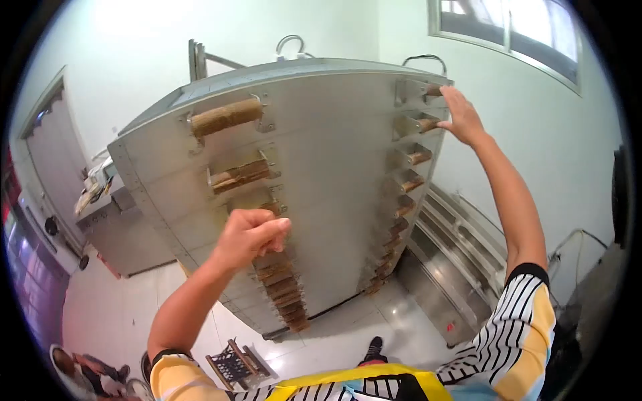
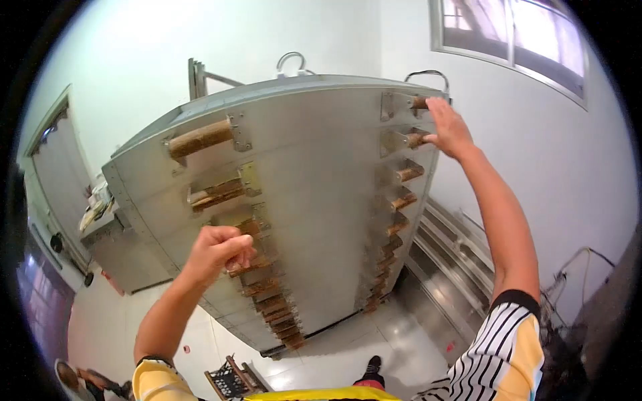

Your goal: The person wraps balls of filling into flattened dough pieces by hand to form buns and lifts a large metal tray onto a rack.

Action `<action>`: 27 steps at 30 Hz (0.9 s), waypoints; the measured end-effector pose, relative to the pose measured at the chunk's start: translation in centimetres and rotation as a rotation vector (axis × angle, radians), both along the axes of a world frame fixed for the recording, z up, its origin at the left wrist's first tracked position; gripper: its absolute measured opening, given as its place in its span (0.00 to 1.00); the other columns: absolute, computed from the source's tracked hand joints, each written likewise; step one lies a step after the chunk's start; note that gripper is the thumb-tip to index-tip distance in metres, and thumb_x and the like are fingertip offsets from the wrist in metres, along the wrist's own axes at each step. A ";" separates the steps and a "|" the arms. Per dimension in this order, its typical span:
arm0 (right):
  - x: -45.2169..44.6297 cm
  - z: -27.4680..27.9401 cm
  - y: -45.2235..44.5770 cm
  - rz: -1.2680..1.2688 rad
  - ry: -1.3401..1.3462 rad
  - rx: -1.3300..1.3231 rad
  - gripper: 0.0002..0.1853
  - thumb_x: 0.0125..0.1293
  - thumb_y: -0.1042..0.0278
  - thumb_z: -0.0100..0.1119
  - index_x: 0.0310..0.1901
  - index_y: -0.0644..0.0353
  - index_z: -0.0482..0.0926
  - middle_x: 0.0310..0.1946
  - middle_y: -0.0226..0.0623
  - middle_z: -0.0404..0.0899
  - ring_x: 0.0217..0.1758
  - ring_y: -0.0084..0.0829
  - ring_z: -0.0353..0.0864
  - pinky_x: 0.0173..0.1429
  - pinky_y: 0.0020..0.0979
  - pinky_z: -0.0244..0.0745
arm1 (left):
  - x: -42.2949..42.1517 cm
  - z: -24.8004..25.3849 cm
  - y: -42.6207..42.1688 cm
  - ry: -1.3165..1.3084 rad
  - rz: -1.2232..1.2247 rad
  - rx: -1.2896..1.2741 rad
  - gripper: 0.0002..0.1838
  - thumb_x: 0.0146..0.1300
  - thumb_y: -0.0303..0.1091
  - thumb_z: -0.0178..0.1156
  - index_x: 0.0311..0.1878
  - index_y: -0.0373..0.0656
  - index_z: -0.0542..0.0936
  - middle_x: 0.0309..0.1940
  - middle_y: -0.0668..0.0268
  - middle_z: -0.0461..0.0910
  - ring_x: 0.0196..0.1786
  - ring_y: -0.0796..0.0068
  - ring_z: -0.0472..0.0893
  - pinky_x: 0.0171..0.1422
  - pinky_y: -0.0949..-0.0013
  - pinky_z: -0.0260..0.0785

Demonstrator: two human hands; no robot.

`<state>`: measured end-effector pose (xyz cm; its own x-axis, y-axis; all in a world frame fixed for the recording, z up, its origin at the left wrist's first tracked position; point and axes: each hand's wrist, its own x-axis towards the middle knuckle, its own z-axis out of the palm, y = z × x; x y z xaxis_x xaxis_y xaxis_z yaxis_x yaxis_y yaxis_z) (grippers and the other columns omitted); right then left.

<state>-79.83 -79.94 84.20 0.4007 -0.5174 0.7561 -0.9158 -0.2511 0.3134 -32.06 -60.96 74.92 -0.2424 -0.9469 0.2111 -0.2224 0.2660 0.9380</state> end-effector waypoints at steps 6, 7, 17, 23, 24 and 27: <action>-2.1 3.4 -10.2 0.195 0.132 -0.052 0.24 0.48 0.73 0.66 0.48 0.60 0.71 0.46 0.43 0.75 0.53 0.45 0.73 0.61 0.42 0.65 | -4.5 2.3 -2.6 0.066 0.004 0.071 0.08 0.65 0.31 0.58 0.35 0.36 0.77 0.26 0.63 0.81 0.30 0.77 0.81 0.38 0.72 0.74; -1.9 4.0 -10.6 0.295 0.086 -0.036 0.20 0.48 0.73 0.65 0.45 0.60 0.71 0.42 0.43 0.76 0.49 0.45 0.74 0.56 0.42 0.67 | -5.5 3.0 -3.2 0.047 -0.052 0.039 0.08 0.67 0.31 0.56 0.39 0.36 0.77 0.28 0.64 0.81 0.32 0.77 0.81 0.38 0.72 0.75; -0.7 11.5 -14.1 0.435 0.091 -0.020 0.17 0.44 0.73 0.67 0.36 0.58 0.72 0.27 0.46 0.80 0.32 0.47 0.81 0.36 0.41 0.76 | -15.2 9.4 -14.9 -0.113 -0.206 0.342 0.13 0.70 0.35 0.51 0.50 0.36 0.74 0.27 0.63 0.80 0.28 0.77 0.79 0.29 0.74 0.71; 3.7 26.0 -14.3 0.472 0.045 -0.192 0.12 0.53 0.64 0.60 0.32 0.66 0.78 0.28 0.52 0.79 0.32 0.45 0.80 0.38 0.40 0.72 | -13.6 16.0 -39.2 0.015 0.229 0.116 0.15 0.70 0.36 0.46 0.42 0.33 0.76 0.29 0.54 0.81 0.25 0.72 0.80 0.19 0.74 0.68; 4.1 26.6 -14.4 0.512 0.052 -0.191 0.11 0.53 0.65 0.60 0.29 0.66 0.76 0.26 0.52 0.78 0.32 0.45 0.80 0.37 0.40 0.71 | -10.8 17.4 -44.3 0.268 0.318 0.062 0.16 0.70 0.37 0.45 0.45 0.31 0.74 0.31 0.50 0.81 0.26 0.69 0.81 0.22 0.70 0.72; 2.7 28.3 -15.7 0.496 0.123 -0.234 0.11 0.52 0.64 0.62 0.26 0.64 0.76 0.23 0.45 0.78 0.26 0.37 0.77 0.33 0.35 0.70 | -7.4 19.3 -54.6 0.739 0.452 -0.041 0.21 0.72 0.41 0.42 0.48 0.27 0.69 0.32 0.45 0.80 0.30 0.61 0.83 0.26 0.63 0.78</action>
<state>-77.16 -95.64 112.48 0.6454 -0.0689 0.7607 -0.6592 -0.5533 0.5092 -39.46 -115.58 94.25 0.3680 -0.9076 0.2021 0.3477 0.3359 0.8754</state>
